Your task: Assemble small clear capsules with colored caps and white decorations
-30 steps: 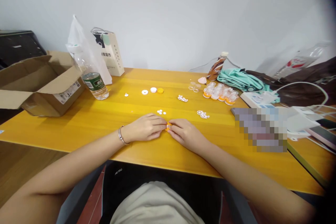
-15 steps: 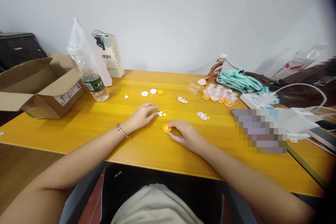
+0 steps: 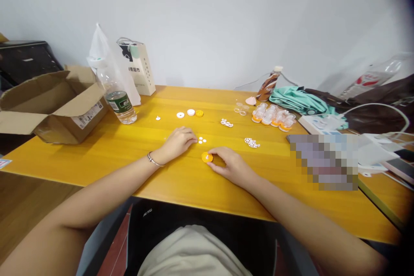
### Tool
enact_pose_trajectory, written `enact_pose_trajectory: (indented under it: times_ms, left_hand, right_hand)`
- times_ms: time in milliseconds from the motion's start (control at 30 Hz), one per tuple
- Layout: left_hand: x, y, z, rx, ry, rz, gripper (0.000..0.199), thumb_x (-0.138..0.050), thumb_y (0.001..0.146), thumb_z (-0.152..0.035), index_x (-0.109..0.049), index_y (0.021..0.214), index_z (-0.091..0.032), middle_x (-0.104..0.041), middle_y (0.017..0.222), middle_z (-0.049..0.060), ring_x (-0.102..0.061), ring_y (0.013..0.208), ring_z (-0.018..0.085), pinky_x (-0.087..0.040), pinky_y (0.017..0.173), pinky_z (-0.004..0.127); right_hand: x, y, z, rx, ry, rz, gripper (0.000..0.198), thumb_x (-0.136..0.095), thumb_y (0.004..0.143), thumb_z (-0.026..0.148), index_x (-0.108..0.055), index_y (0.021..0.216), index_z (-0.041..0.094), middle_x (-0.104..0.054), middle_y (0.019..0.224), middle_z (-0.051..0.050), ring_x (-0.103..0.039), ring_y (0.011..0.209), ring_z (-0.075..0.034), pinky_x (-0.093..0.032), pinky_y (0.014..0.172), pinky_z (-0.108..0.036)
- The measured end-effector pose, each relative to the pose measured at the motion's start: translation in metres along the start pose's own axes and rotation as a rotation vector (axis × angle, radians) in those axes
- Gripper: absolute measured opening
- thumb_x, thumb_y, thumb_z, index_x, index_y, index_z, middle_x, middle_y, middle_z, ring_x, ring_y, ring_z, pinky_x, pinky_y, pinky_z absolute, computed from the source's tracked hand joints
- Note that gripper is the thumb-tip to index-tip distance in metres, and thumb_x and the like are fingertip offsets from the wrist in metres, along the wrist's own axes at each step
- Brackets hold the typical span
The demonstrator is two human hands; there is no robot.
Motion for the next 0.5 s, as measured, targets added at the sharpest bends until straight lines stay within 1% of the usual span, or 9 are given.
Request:
enact_pose_trajectory:
  times_ms: [133, 233, 300, 433, 500]
  left_hand:
    - [0.0055, -0.0013, -0.0069, -0.091, 0.248, 0.029, 0.026, -0.039, 0.089, -0.026, -0.063, 0.085, -0.016, -0.06, 0.082, 0.006, -0.049, 0.079, 0.017, -0.033, 0.07, 0.03]
    - [0.0089, -0.0037, -0.0105, -0.122, 0.283, 0.061, 0.027, -0.038, 0.089, -0.025, -0.062, 0.082, -0.016, -0.06, 0.081, 0.006, -0.049, 0.078, 0.017, -0.032, 0.069, 0.031]
    - [0.0094, -0.0046, -0.0103, -0.095, 0.213, 0.071, 0.024, -0.04, 0.088, -0.027, -0.062, 0.083, -0.017, -0.06, 0.082, 0.005, -0.05, 0.08, 0.017, -0.033, 0.07, 0.03]
    - [0.006, -0.0031, -0.0041, 0.054, -0.113, 0.073, 0.016, -0.05, 0.084, -0.029, -0.06, 0.083, -0.016, -0.059, 0.083, 0.003, -0.052, 0.079, 0.014, -0.04, 0.072, 0.026]
    - [0.0037, -0.0014, -0.0011, 0.116, -0.227, 0.081, 0.012, -0.052, 0.082, -0.026, -0.059, 0.08, -0.016, -0.058, 0.081, 0.003, -0.053, 0.076, 0.012, -0.042, 0.071, 0.024]
  right_hand:
    - [-0.0002, 0.0003, -0.0002, -0.002, 0.003, 0.015, 0.018, -0.054, 0.078, 0.024, -0.055, 0.095, 0.02, -0.065, 0.091, -0.006, -0.061, 0.084, -0.019, -0.047, 0.077, -0.033]
    - [0.0, 0.0, -0.0003, -0.002, 0.008, 0.021, 0.017, -0.054, 0.079, 0.025, -0.055, 0.095, 0.02, -0.065, 0.091, -0.006, -0.061, 0.084, -0.018, -0.047, 0.077, -0.033]
    - [0.0006, -0.0001, 0.0002, -0.002, 0.01, 0.023, 0.017, -0.054, 0.079, 0.024, -0.055, 0.095, 0.02, -0.065, 0.092, -0.006, -0.061, 0.085, -0.018, -0.047, 0.078, -0.033]
    - [0.0018, 0.0002, 0.0014, -0.007, 0.015, 0.037, 0.018, -0.054, 0.079, 0.025, -0.055, 0.096, 0.02, -0.065, 0.091, -0.005, -0.06, 0.085, -0.018, -0.047, 0.078, -0.033]
    - [0.002, 0.0004, 0.0016, -0.011, 0.017, 0.037, 0.018, -0.053, 0.079, 0.025, -0.055, 0.096, 0.02, -0.065, 0.092, -0.005, -0.06, 0.085, -0.018, -0.047, 0.077, -0.033]
Point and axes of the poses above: each hand's wrist, its own y-axis towards the middle knuckle, its own x-axis out of the back of the hand, z = x × y, the point moved 1 cm from there along y, towards the middle knuckle
